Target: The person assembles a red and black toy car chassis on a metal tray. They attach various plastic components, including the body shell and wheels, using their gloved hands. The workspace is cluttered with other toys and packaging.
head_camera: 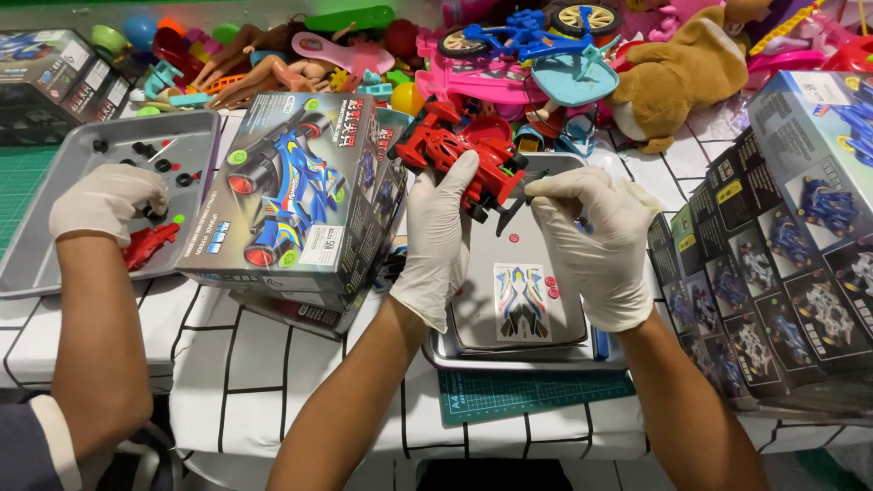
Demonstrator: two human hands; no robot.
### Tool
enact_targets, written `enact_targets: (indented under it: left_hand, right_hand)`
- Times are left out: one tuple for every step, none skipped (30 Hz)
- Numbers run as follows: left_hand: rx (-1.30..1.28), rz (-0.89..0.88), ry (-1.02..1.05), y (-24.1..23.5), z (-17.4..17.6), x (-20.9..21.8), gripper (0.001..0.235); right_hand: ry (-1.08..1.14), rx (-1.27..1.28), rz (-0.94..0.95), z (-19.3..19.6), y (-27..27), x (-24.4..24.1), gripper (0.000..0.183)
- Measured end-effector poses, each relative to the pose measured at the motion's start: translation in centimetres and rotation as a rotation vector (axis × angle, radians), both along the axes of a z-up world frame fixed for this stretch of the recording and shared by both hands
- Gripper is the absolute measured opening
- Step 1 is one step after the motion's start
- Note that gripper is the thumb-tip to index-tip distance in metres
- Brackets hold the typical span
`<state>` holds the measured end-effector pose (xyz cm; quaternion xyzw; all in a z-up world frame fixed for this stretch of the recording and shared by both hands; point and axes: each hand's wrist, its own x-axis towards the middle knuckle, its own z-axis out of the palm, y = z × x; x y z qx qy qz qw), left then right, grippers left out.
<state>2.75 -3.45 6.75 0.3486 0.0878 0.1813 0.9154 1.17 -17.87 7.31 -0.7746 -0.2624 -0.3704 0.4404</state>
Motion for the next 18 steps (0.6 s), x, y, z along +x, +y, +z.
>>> enact_targets:
  left_hand:
    - [-0.001,-0.003,0.005,-0.4,0.1,-0.1,0.053]
    - [-0.013,-0.011,0.011,-0.8,0.2,-0.2,0.049]
    - [-0.025,-0.019,0.017,-1.2,0.3,-0.2,0.045]
    - [-0.027,-0.021,0.021,-1.3,0.3,-0.4,0.045]
    - [-0.039,-0.013,0.03,-1.4,0.3,-0.5,0.046]
    - [-0.052,-0.001,0.045,-1.5,0.2,-0.8,0.046]
    - [-0.057,0.0,0.052,-1.6,0.4,-1.2,0.046]
    - [-0.071,0.009,0.054,-1.6,0.7,-1.5,0.046]
    - [-0.086,0.017,0.056,-1.6,1.0,-1.9,0.046]
    - [-0.088,0.02,0.057,-1.5,0.7,-1.8,0.046]
    - [-0.088,0.021,0.072,-1.4,0.3,-1.8,0.046]
    - [-0.09,0.024,0.085,-1.2,-0.1,-1.7,0.046]
    - [-0.095,0.028,0.085,-1.3,0.0,-1.9,0.046]
    - [-0.105,0.022,0.102,-1.4,0.0,-2.0,0.048]
    - [-0.116,0.016,0.119,-1.4,0.1,-2.1,0.051]
    - [-0.12,0.02,0.119,-1.4,0.1,-2.1,0.051]
    - [-0.126,0.023,0.112,-1.4,0.1,-2.0,0.049]
    - [-0.131,0.024,0.105,-1.4,0.1,-2.0,0.047]
  right_hand:
    - [0.005,-0.001,-0.003,-0.6,0.2,0.3,0.016]
    - [-0.006,0.021,-0.027,-1.1,0.5,0.6,0.017]
    - [-0.018,0.042,-0.051,-1.7,0.7,0.9,0.017]
    - [-0.015,0.039,-0.053,-1.6,0.9,0.8,0.017]
    - [0.004,0.068,-0.035,-1.5,1.1,0.6,0.018]
    - [0.027,0.095,-0.012,-1.6,1.3,0.3,0.02]
    - [0.035,0.09,-0.011,-1.6,1.4,0.1,0.02]
    - [0.024,0.085,-0.003,-1.4,1.5,0.1,0.02]
    - [0.014,0.081,0.006,-1.3,1.6,0.0,0.02]
    - [0.016,0.079,0.009,-1.4,1.7,0.0,0.02]
    - [0.005,0.098,0.022,-1.5,1.8,-0.1,0.02]
    - [-0.006,0.115,0.037,-1.6,1.9,-0.1,0.021]
    - [-0.006,0.111,0.042,-1.8,1.8,0.1,0.021]
    - [-0.024,0.099,0.024,-1.9,1.7,0.3,0.019]
    - [-0.041,0.088,0.006,-2.1,1.6,0.5,0.018]
    - [-0.041,0.085,0.01,-1.9,1.6,0.5,0.018]
    - [-0.058,0.056,0.0,-1.8,1.6,0.4,0.016]
    - [-0.075,0.028,-0.012,-1.6,1.5,0.3,0.015]
